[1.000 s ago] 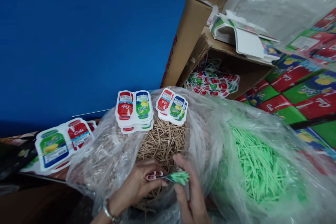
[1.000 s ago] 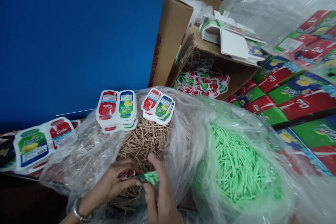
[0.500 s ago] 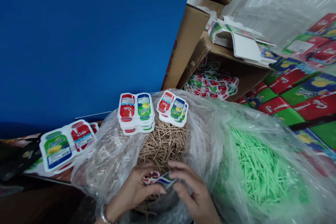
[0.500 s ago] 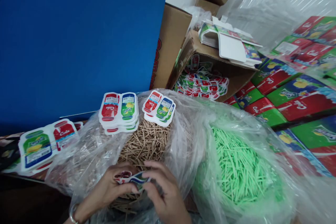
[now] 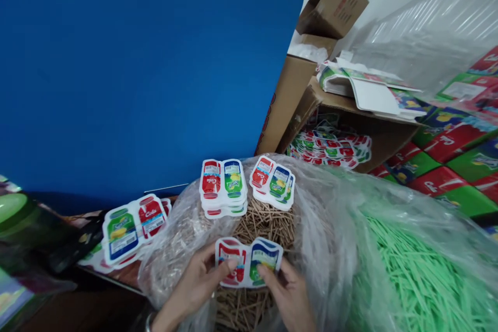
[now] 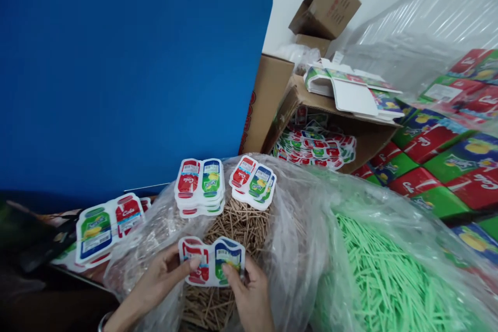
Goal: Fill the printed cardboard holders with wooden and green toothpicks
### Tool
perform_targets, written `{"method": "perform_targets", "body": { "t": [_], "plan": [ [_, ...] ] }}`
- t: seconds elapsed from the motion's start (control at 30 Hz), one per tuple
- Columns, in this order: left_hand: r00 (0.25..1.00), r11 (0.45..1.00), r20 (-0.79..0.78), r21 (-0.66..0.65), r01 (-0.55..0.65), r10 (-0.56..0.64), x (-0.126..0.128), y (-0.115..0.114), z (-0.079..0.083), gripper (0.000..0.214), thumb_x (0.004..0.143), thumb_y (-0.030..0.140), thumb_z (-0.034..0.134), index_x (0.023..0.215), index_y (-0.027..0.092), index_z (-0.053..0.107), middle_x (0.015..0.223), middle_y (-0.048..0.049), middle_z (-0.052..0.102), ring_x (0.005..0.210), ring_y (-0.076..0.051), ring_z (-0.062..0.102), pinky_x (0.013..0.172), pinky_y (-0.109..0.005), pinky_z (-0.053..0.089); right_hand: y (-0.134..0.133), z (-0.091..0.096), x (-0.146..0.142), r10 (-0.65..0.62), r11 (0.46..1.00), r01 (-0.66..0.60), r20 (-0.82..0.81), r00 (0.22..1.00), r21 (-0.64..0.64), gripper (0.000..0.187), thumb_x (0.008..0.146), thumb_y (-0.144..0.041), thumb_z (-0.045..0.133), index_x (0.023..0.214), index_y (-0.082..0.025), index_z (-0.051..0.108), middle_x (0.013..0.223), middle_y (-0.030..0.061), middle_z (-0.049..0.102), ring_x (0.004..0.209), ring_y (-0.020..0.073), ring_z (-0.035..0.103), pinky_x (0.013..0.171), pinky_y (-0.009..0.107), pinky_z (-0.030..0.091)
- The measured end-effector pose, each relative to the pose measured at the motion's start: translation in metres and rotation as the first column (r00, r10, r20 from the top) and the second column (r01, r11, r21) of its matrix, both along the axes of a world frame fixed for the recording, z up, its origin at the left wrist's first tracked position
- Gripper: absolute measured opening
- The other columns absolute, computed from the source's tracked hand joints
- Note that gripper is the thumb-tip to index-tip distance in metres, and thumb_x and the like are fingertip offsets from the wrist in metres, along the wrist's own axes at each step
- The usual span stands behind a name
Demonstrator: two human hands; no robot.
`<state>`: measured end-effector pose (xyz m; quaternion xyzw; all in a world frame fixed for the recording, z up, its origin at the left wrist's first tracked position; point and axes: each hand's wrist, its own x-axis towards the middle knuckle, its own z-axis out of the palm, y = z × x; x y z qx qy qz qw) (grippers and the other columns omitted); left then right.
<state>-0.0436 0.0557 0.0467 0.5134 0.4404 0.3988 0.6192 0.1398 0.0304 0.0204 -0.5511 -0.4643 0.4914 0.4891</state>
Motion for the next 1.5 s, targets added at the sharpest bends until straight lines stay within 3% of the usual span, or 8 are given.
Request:
{"method": "perform_targets", "body": {
  "t": [0.17, 0.3, 0.57, 0.77, 0.97, 1.1, 1.3, 1.5],
  "plan": [
    [0.991, 0.991, -0.085, 0.093, -0.092, 0.1, -0.009, 0.005, 0.002, 0.027, 0.07, 0.039, 0.069, 0.063, 0.014, 0.069, 0.069, -0.0029, 0.063, 0.068, -0.018, 0.057, 0.06, -0.024, 0.048, 0.006, 0.008, -0.009, 0.006, 1.0, -0.007, -0.092, 0.996, -0.017, 0.03, 0.067, -0.048, 0.069, 0.079, -0.021, 0.073, 0.076, 0.0037, 0.075, 0.071, 0.0247, 0.069, 0.065, 0.032, 0.056],
    [0.996, 0.995, 0.003, 0.025, -0.092, 0.092, -0.016, 0.02, 0.015, 0.022, 0.068, 0.038, 0.07, 0.071, 0.016, 0.072, 0.069, -0.0025, 0.069, 0.065, -0.02, 0.063, 0.064, -0.029, 0.052, 0.025, 0.024, -0.015, 0.047, 0.996, -0.047, 0.003, 0.999, -0.079, 0.033, 0.067, -0.048, 0.067, 0.077, -0.017, 0.073, 0.067, 0.0041, 0.073, 0.063, 0.0244, 0.068, 0.057, 0.03, 0.055],
    [0.941, 0.927, -0.174, 0.295, -0.232, 0.291, -0.042, 0.114, 0.054, 0.035, 0.07, 0.041, 0.066, 0.094, 0.015, 0.068, 0.083, -0.0048, 0.074, 0.074, -0.024, 0.069, 0.066, -0.032, 0.054, 0.131, 0.078, -0.036, 0.053, 0.974, -0.141, 0.422, 0.905, 0.178, 0.037, 0.072, -0.045, 0.056, 0.052, -0.015, 0.062, 0.047, -0.0007, 0.06, 0.048, 0.0166, 0.056, 0.044, 0.023, 0.04],
    [0.755, 0.839, -0.45, 0.491, -0.237, 0.477, -0.049, 0.155, 0.042, 0.047, 0.072, 0.021, 0.064, 0.118, 0.016, 0.055, 0.097, -0.01, 0.071, 0.093, -0.028, 0.065, 0.081, -0.039, 0.049, 0.174, 0.065, -0.056, -0.088, 0.953, -0.1, 0.574, 0.814, 0.287, 0.013, 0.071, -0.025, 0.058, 0.071, -0.016, 0.067, 0.057, 0.0015, 0.064, 0.058, 0.02, 0.061, 0.055, 0.026, 0.042],
    [0.546, 0.762, -0.615, 0.643, -0.069, 0.569, -0.036, 0.135, 0.048, 0.045, 0.082, 0.022, 0.055, 0.125, 0.01, 0.05, 0.131, -0.0217, 0.047, 0.123, -0.038, 0.039, 0.098, -0.052, 0.032, 0.151, 0.047, -0.026, -0.257, 0.912, -0.034, 0.632, 0.731, 0.41, 0.032, 0.08, -0.028, 0.046, 0.1, -0.011, 0.064, 0.097, 0.0169, 0.066, 0.089, 0.0271, 0.063, 0.078, 0.037, 0.046],
    [0.541, 0.763, -0.701, 0.627, 0.156, 0.465, 0.008, 0.136, 0.065, 0.033, 0.087, 0.026, 0.051, 0.119, 0.02, 0.055, 0.125, -0.0106, 0.056, 0.118, -0.027, 0.047, 0.1, -0.041, 0.035, 0.119, 0.044, -0.003, -0.28, 0.9, -0.043, 0.653, 0.704, 0.433, 0.03, 0.083, -0.028, 0.04, 0.093, -0.014, 0.065, 0.092, 0.0135, 0.07, 0.087, 0.0255, 0.066, 0.077, 0.035, 0.049],
    [0.408, 0.888, -0.875, 0.383, 0.255, 0.26, 0.096, 0.189, 0.067, 0.026, 0.087, 0.029, 0.056, 0.109, 0.015, 0.057, 0.11, -0.0074, 0.061, 0.093, -0.021, 0.061, 0.079, -0.042, 0.05, 0.049, 0.018, -0.014, -0.259, 0.857, -0.126, 0.63, 0.732, 0.5, 0.025, 0.087, -0.023, 0.04, 0.094, -0.02, 0.064, 0.087, 0.0066, 0.072, 0.079, 0.0192, 0.069, 0.068, 0.025, 0.053],
    [0.285, 0.954, -0.943, 0.231, 0.191, 0.172, 0.123, 0.218, 0.047, 0.028, 0.086, 0.027, 0.057, 0.112, 0.016, 0.055, 0.112, -0.0077, 0.059, 0.094, -0.021, 0.061, 0.078, -0.04, 0.051, -0.023, -0.035, -0.019, -0.251, 0.805, -0.123, 0.521, 0.816, 0.58, 0.022, 0.09, -0.027, 0.041, 0.1, -0.026, 0.061, 0.076, 0.0019, 0.07, 0.065, 0.0144, 0.067, 0.06, 0.019, 0.052]
  ]
}}
